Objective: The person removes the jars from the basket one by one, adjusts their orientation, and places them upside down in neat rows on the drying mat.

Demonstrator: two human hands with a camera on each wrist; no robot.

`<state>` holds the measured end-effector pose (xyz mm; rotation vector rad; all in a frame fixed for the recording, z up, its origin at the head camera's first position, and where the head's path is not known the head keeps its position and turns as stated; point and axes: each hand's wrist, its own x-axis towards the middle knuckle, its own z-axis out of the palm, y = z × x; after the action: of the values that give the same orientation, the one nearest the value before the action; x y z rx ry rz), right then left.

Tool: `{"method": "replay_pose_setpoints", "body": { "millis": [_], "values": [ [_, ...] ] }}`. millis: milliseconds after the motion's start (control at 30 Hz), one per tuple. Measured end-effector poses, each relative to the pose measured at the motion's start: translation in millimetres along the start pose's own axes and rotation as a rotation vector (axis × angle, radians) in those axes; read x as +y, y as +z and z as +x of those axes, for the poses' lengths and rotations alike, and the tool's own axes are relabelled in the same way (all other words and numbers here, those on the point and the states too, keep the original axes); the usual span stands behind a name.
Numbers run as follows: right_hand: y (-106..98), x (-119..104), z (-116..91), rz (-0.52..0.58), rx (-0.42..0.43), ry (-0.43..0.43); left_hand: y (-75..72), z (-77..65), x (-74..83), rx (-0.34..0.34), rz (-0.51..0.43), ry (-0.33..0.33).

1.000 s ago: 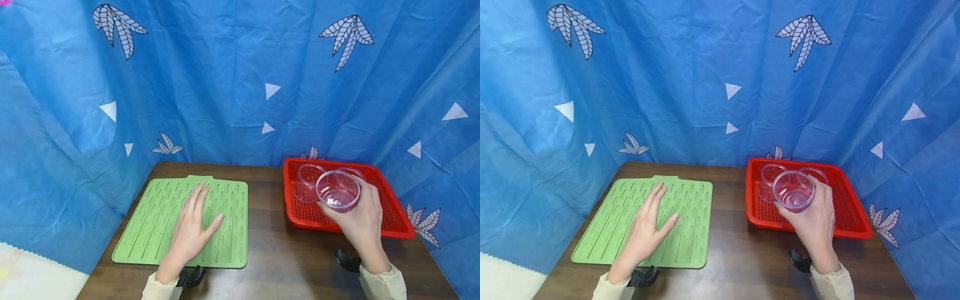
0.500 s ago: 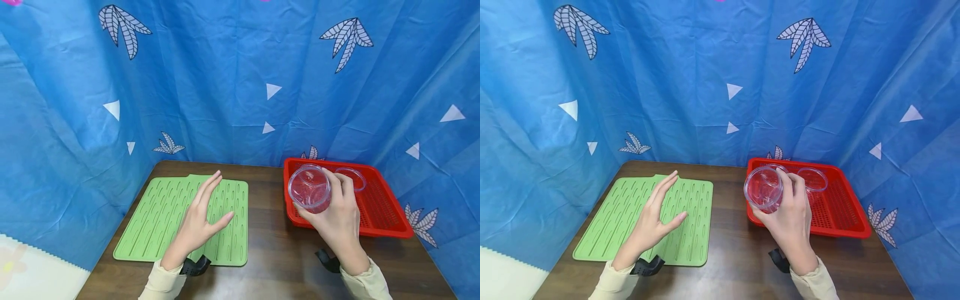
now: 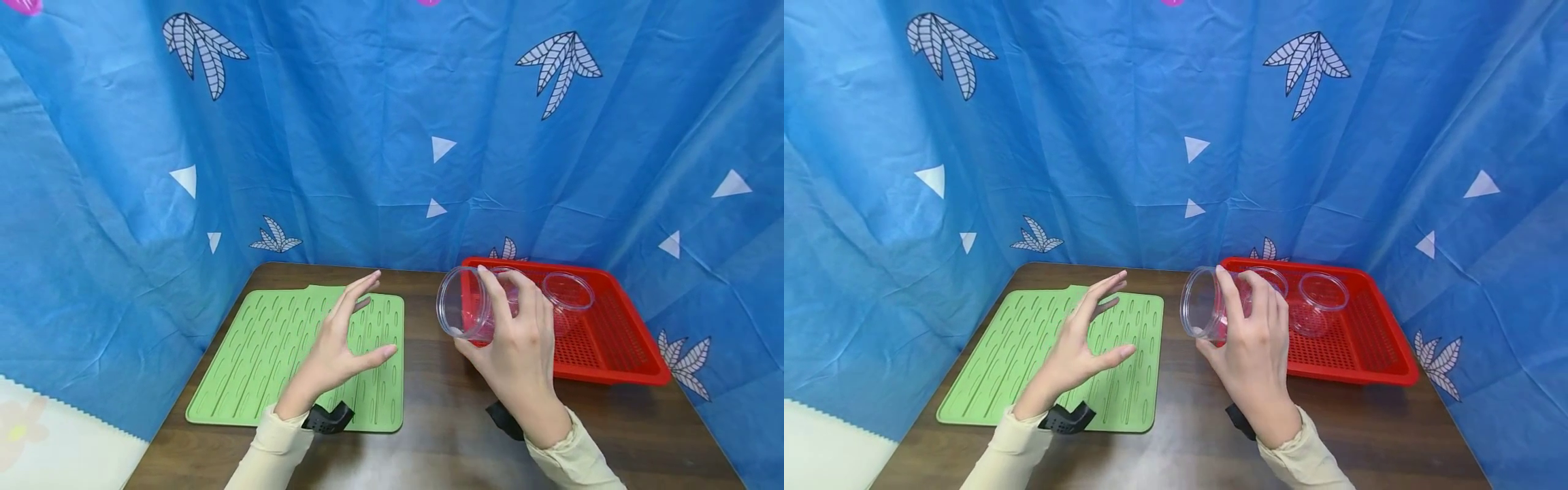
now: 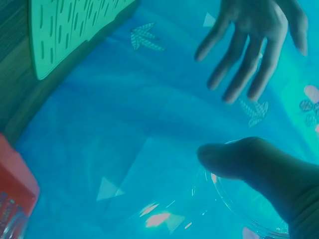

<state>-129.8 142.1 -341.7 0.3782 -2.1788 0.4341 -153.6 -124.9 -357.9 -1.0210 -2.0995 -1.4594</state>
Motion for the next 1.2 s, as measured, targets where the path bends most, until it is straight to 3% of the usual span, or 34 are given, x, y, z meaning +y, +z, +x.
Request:
{"method": "replay_pose_setpoints", "body": {
  "millis": [233, 467, 733, 1200],
  "values": [
    [10.6, -18.1, 5.6, 0.022, 0.03, -0.097, 8.6, 13.8, 7.3, -0.048, -0.052, 0.046],
    [22.3, -32.9, 6.3, 0.017, 0.044, -0.172, 14.0, 21.2, 11.3, -0.106, -0.059, 0.045],
    [33.6, -44.9, 2.8, 0.016, 0.058, -0.221, 19.6, 24.0, 9.8, -0.08, -0.065, 0.099],
    [39.5, -50.9, -2.2, -0.006, 0.062, -0.259, 20.7, 21.4, 9.1, -0.081, -0.06, 0.045]
  ]
}}
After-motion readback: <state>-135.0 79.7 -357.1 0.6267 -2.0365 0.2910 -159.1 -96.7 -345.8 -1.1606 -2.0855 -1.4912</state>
